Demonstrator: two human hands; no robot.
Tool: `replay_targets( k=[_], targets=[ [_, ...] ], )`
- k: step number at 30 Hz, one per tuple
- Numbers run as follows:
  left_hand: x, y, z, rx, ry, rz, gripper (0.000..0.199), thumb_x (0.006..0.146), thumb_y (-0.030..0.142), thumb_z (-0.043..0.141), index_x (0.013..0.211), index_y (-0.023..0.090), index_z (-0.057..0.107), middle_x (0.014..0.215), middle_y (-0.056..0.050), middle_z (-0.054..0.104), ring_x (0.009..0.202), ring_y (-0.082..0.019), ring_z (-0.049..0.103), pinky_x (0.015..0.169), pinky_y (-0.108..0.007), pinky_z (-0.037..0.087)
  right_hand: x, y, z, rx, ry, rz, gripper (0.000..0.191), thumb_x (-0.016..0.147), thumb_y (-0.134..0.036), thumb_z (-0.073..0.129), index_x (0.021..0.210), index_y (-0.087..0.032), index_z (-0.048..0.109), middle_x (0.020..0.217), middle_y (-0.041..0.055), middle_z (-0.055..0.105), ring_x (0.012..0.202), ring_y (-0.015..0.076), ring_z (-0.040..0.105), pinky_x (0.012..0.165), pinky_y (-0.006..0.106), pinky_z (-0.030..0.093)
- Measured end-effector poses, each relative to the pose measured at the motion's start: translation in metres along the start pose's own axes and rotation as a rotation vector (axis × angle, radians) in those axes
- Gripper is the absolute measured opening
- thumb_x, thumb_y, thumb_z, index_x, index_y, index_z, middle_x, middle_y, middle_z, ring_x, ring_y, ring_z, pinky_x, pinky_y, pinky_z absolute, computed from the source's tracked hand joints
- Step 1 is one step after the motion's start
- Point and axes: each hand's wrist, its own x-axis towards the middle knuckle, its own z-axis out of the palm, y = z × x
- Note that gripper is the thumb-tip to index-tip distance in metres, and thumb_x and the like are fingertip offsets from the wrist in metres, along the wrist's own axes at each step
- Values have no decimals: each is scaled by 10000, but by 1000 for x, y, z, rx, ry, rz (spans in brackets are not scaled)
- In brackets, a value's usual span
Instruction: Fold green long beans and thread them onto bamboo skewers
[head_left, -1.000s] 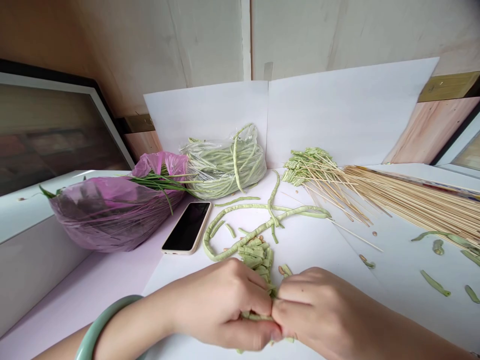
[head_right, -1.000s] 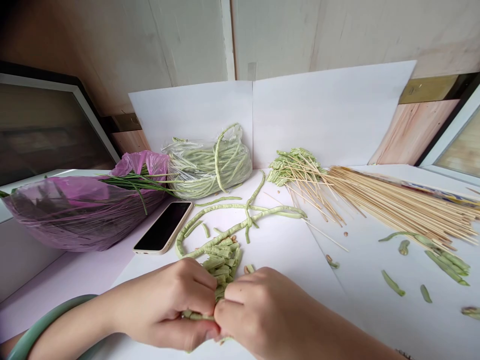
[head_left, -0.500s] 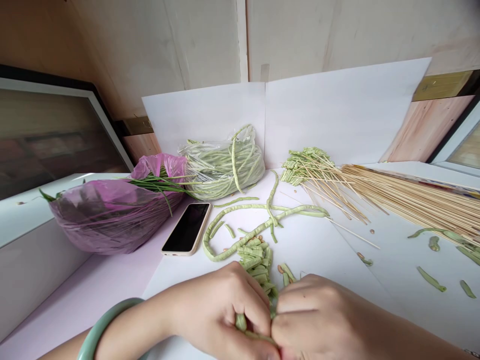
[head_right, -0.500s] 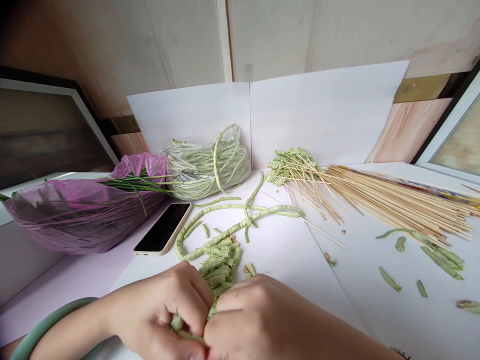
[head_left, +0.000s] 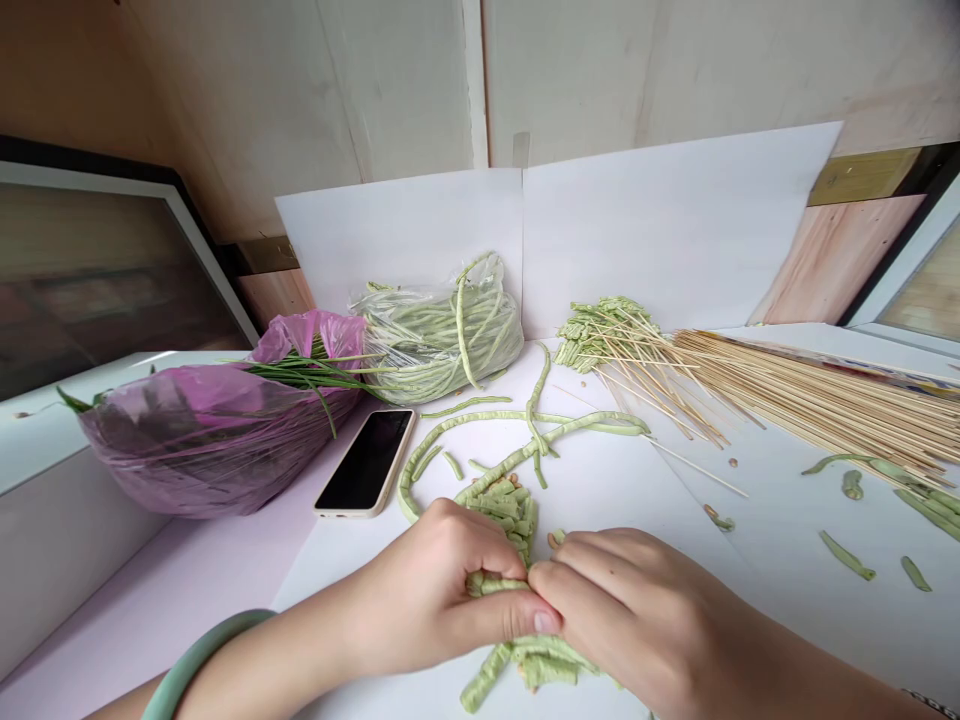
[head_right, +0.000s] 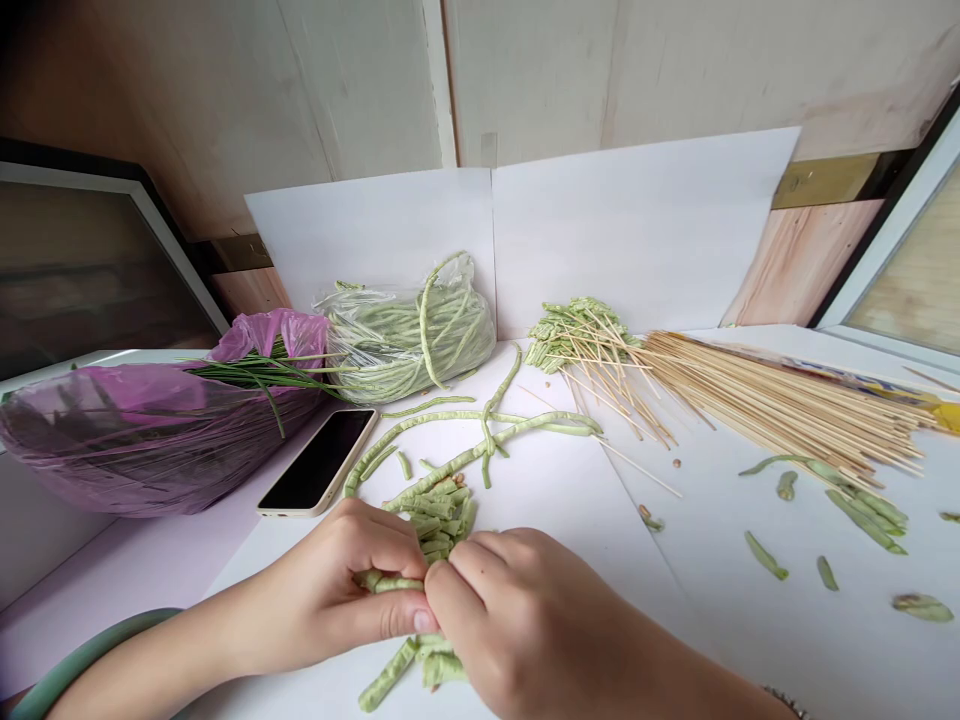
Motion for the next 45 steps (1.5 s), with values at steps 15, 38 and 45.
replay_targets(
  k=[15, 38, 45],
  targets=[
    [3, 6, -1, -502, -226, 70, 464, 804, 417, 593, 465, 177, 385, 485, 10, 373, 452, -86, 324, 422, -254, 250, 8, -3, -12, 562, -161, 46, 341, 967, -202, 461, 632, -180, 519, 623, -47, 472, 560, 75, 430, 556, 186, 373],
    [7, -12, -2, 328, 108, -17, 245, 801, 396, 667, 861, 168, 599, 786, -14, 550, 689, -142, 512, 602, -229, 403, 10, 22, -10, 643, -71, 626, 454, 827, -34, 408, 1157, -238, 644, 905, 13, 550, 594, 90, 499, 486, 204, 417],
    [6, -7, -6, 203, 448, -143, 376, 903, 494, 462, 778, 156, 569, 687, -9, 521, 619, -138, 448, 567, -255, 341, 9, 21, -5, 670, 14, 634, 416, 831, -71, 460, 1182, -247, 596, 915, 4, 609, 741, 116, 604, 621, 215, 512]
  ],
)
